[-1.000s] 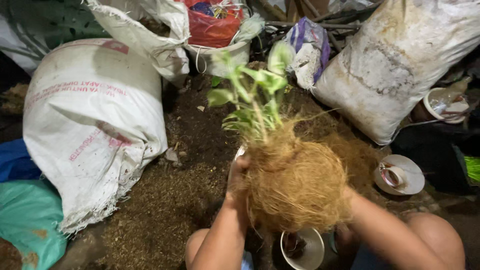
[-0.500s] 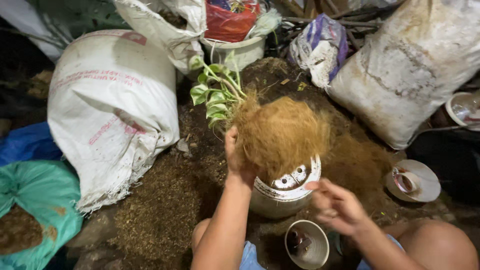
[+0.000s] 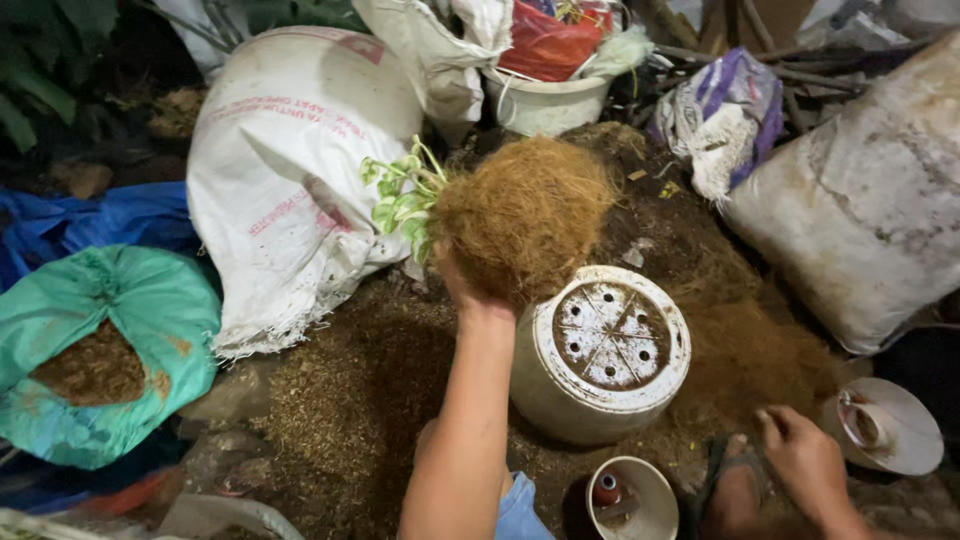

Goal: The person wraps a small potted plant with coco fiber, pressing and shaping the material around the root ball and pot. They repeatedly adjust the fiber to cover the container and secure the plant.

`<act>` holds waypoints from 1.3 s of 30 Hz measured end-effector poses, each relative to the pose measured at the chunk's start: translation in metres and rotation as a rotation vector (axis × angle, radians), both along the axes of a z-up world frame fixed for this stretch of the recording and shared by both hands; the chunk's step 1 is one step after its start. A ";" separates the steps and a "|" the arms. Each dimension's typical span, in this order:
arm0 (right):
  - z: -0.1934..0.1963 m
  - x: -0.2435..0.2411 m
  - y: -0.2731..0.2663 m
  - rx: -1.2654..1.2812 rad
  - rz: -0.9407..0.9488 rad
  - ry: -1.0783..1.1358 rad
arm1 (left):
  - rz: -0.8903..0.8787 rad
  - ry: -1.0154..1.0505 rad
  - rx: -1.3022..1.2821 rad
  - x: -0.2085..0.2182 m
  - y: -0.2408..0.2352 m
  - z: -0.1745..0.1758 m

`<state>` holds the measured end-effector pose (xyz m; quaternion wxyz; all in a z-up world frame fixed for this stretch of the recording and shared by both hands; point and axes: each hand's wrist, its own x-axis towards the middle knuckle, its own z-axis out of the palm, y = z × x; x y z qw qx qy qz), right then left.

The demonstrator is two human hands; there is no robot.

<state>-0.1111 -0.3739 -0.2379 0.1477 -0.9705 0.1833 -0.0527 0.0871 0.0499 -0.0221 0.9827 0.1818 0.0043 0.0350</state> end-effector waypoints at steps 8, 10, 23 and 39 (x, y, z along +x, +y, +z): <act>-0.042 -0.009 -0.058 -0.119 -0.257 0.752 | 0.133 0.088 -0.077 -0.010 0.032 0.002; -0.045 -0.010 -0.064 -0.149 -0.308 0.793 | 0.083 0.015 -0.163 -0.011 0.040 0.003; -0.009 0.058 0.051 0.550 0.180 -0.297 | 0.014 -0.008 -0.041 -0.034 0.034 -0.001; 0.090 0.056 0.257 0.654 0.393 -0.071 | -0.206 0.424 0.025 -0.026 -0.011 -0.010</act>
